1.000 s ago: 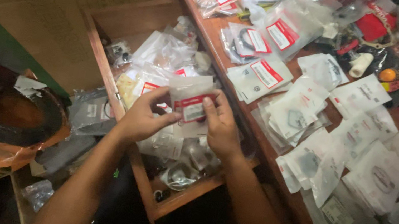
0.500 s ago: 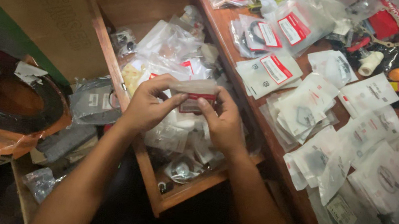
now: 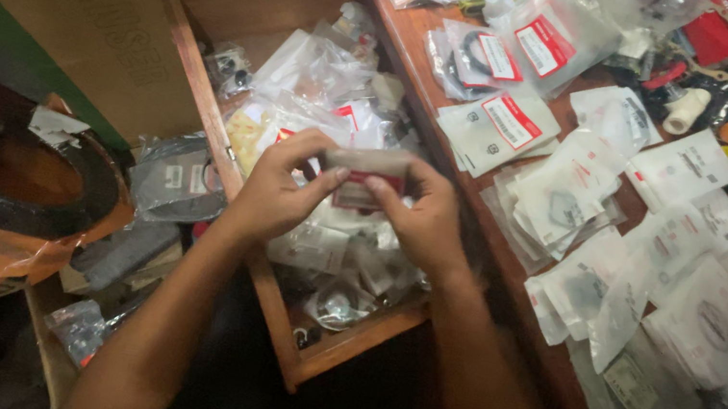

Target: The person sorts through small packaged parts in an open drawer, picking up individual bags, turning them over to read labels, and placing them back or aside. The person handles multiple plastic bags containing small mechanical parts and occasionally moves items between the drawer and the table surface.

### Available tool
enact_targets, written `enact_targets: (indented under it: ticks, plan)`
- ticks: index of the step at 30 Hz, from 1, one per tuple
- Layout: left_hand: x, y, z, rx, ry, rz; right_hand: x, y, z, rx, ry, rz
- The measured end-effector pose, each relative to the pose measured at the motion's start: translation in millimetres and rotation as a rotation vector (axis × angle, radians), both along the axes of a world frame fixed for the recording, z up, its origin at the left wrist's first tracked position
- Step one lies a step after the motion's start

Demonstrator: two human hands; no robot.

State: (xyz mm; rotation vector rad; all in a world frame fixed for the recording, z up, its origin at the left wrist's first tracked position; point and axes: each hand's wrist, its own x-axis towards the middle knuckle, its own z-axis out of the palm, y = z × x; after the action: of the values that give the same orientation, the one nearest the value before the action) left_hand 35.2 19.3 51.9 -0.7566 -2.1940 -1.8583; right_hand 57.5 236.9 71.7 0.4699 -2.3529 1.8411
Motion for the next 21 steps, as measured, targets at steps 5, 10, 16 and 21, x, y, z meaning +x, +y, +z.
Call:
enact_targets:
  ticks: [5, 10, 16, 21]
  plan:
    - [-6.8, -8.4, -7.5, 0.292, -0.169, -0.029, 4.7, 3.1, 26.1, 0.07, 0.27, -0.115]
    - [-10.5, -5.8, -8.5, 0.297, -0.099, -0.057, 10.6, -1.5, 42.9, -0.254, 0.107, -0.119]
    - [-2.5, -3.0, 1.5, 0.195, -0.09, -0.001, 14.2, -3.2, 50.4, -0.222, 0.175, -0.121]
    - [-1.7, -3.4, -1.1, 0.101, -0.013, -0.065, 5.9, 9.3, 26.9, -0.444, 0.113, 0.043]
